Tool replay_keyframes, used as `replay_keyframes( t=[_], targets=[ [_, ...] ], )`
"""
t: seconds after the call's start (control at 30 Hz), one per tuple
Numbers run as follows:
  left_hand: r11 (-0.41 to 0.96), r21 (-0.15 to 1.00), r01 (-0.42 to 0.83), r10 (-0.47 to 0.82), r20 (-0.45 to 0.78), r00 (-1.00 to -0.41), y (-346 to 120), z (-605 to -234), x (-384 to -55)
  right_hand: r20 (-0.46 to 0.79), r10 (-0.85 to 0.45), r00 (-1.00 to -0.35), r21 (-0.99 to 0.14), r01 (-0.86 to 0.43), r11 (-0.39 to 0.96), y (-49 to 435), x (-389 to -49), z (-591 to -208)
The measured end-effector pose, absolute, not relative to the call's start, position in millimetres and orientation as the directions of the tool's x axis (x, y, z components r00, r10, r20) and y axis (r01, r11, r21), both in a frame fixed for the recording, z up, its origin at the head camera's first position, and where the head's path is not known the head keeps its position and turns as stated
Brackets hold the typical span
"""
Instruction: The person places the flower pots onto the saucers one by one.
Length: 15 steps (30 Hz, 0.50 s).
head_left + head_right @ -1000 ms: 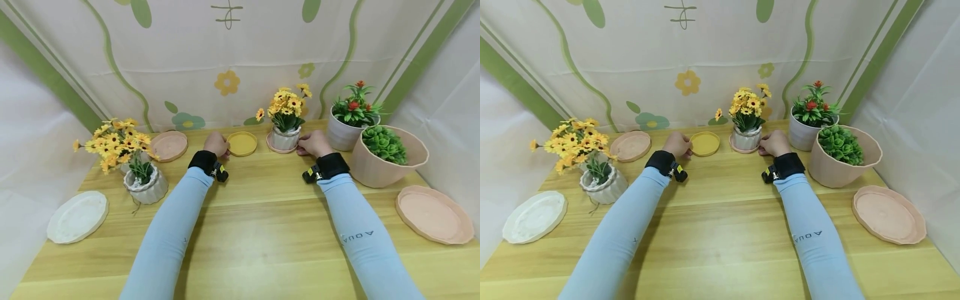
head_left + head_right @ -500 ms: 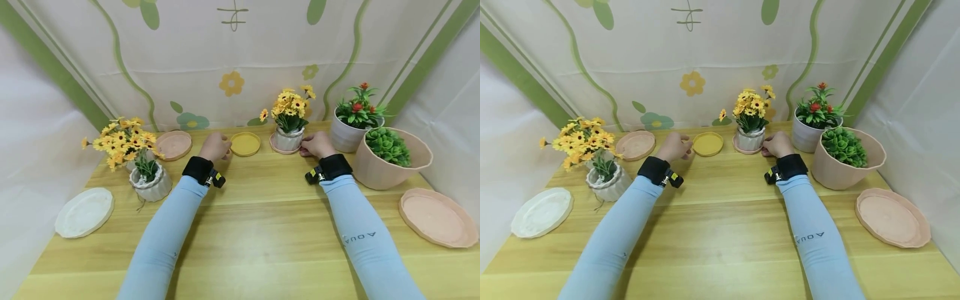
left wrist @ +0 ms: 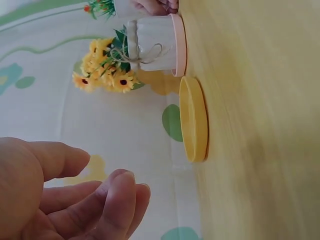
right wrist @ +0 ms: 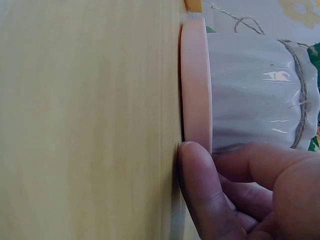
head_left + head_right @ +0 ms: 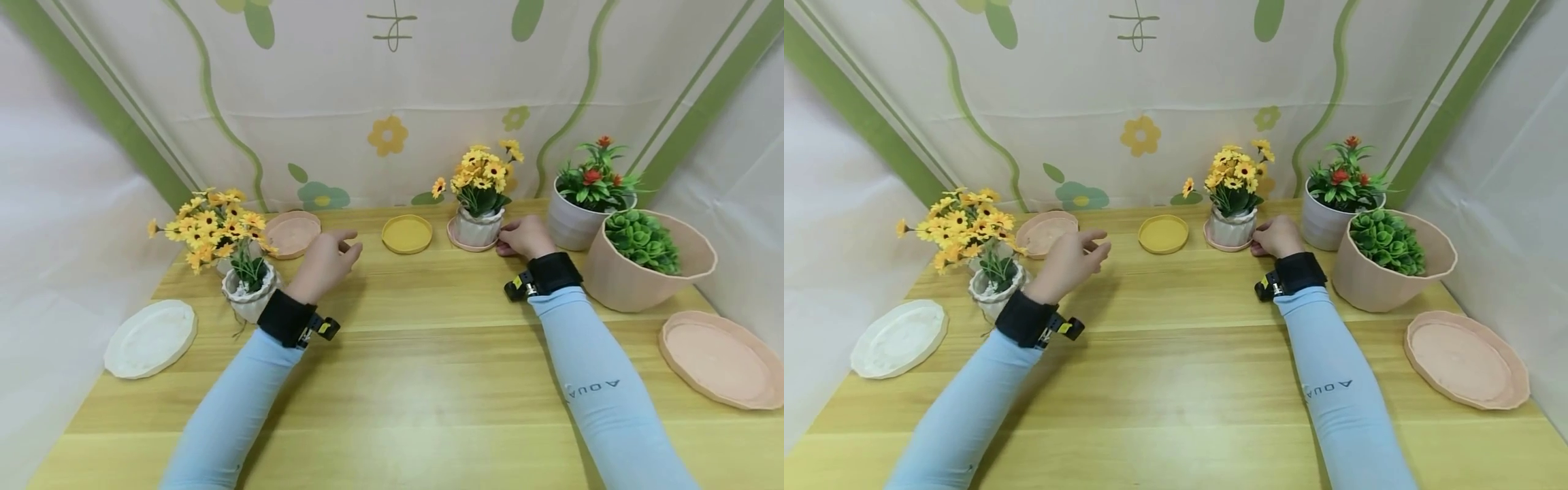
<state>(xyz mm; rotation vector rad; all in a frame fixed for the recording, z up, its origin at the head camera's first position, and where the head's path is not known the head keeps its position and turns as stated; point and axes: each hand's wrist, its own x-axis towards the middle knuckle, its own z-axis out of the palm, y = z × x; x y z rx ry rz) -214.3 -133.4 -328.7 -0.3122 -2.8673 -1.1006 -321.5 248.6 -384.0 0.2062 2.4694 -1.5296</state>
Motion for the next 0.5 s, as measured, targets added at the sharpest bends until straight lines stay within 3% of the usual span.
replay_keyframes(
  t=[0.23,0.4,0.5],
  targets=[
    [0.759,0.598,0.258,0.148,0.227,-0.962,-156,-322,-189,-0.268,-0.016,-0.963,-0.866,0.233,0.442,248,-320,-384],
    [0.736,0.554,0.389,0.161,0.414,-0.896,-173,-314,-182,-0.258,-0.013,-0.966,-0.871,0.226,0.436,247,-319,-383],
    [0.749,0.527,0.402,0.135,0.472,-0.871,-186,-310,-177,-0.249,-0.012,-0.969,-0.870,0.218,0.441,247,-317,-382]
  ],
)
